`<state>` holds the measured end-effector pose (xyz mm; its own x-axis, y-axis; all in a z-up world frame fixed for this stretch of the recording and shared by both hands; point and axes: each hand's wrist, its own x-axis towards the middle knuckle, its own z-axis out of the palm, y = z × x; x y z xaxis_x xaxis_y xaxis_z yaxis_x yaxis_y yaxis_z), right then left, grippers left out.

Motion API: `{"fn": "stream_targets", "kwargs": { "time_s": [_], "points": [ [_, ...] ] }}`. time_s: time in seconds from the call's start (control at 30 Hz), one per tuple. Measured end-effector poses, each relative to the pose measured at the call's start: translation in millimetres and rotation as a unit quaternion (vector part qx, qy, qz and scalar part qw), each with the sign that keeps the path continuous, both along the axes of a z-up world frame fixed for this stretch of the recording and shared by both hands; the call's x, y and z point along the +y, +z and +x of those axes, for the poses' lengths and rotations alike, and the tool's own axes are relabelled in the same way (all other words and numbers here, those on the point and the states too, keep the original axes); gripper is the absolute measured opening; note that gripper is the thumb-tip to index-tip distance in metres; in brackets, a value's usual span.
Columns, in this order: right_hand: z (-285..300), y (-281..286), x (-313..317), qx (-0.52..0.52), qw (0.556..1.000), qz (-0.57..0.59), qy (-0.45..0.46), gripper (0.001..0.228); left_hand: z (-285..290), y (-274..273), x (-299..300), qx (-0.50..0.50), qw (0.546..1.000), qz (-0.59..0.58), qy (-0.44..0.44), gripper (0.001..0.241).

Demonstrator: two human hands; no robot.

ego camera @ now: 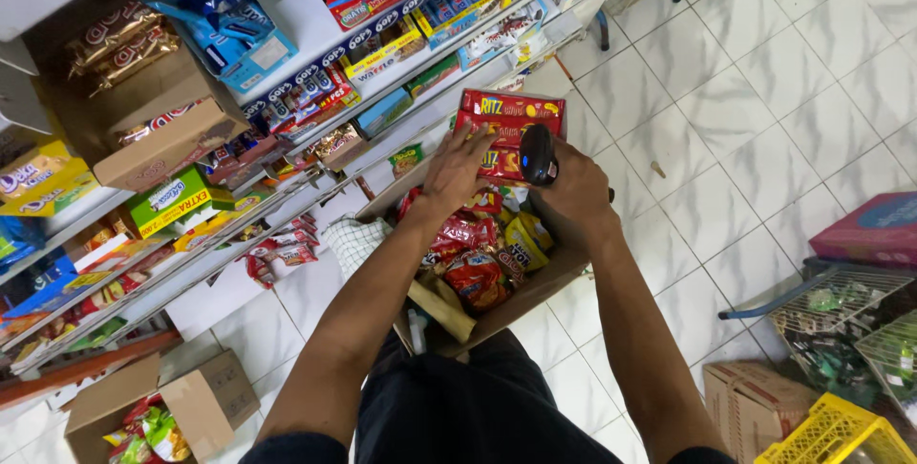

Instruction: The person scans snacks and packaged food items one at a time with a handheld scanner and places them into a cardboard box.

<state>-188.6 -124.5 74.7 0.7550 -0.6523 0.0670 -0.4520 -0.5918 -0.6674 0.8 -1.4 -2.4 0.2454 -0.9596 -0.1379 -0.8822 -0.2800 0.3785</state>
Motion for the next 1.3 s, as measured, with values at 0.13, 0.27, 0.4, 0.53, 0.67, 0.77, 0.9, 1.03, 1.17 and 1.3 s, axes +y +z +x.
{"fn": "stream_targets", "kwargs": {
  "time_s": [0.13, 0.27, 0.4, 0.53, 0.67, 0.77, 0.9, 1.03, 1.17, 1.3],
  "points": [
    [-5, -12, -2, -0.013, 1.000, -0.019, 0.005, 0.063, -4, -3, 2, -0.017, 1.000, 0.012, 0.000, 0.089],
    [-5, -21, 7, 0.033, 0.998, -0.033, -0.050, 0.056, -9, 5, 7, -0.039, 0.999, 0.011, -0.006, 0.084],
    [-6, -25, 36, -0.053, 0.991, -0.082, -0.093, 0.049, -19, 10, 29, 0.030, 0.997, -0.068, 0.007, 0.078],
    [-25, -37, 88, -0.163, 0.981, -0.059, -0.090, 0.041, -37, -9, 85, 0.068, 0.963, -0.251, 0.070, 0.040],
    [-41, -68, 150, -0.117, 0.972, 0.145, -0.144, 0.039, -51, -36, 158, 0.169, 0.927, -0.247, 0.226, 0.022],
    [-47, -94, 184, -0.094, 0.874, 0.439, -0.185, 0.025, -49, -55, 179, 0.222, 0.926, -0.136, 0.274, 0.029],
    [-49, -109, 210, -0.057, 0.804, 0.548, -0.226, 0.023, -43, -73, 176, 0.119, 0.969, -0.167, 0.137, 0.059],
    [-42, -101, 224, -0.090, 0.781, 0.563, -0.255, 0.025, -32, -95, 152, 0.008, 0.993, -0.113, 0.023, 0.065],
    [-41, -86, 238, -0.095, 0.787, 0.552, -0.258, 0.030, -16, -119, 140, -0.026, 0.998, -0.054, 0.015, 0.055],
    [-45, -83, 251, -0.090, 0.780, 0.557, -0.271, 0.030, -8, -134, 138, -0.026, 0.999, -0.032, 0.003, 0.052]
  ]
}}
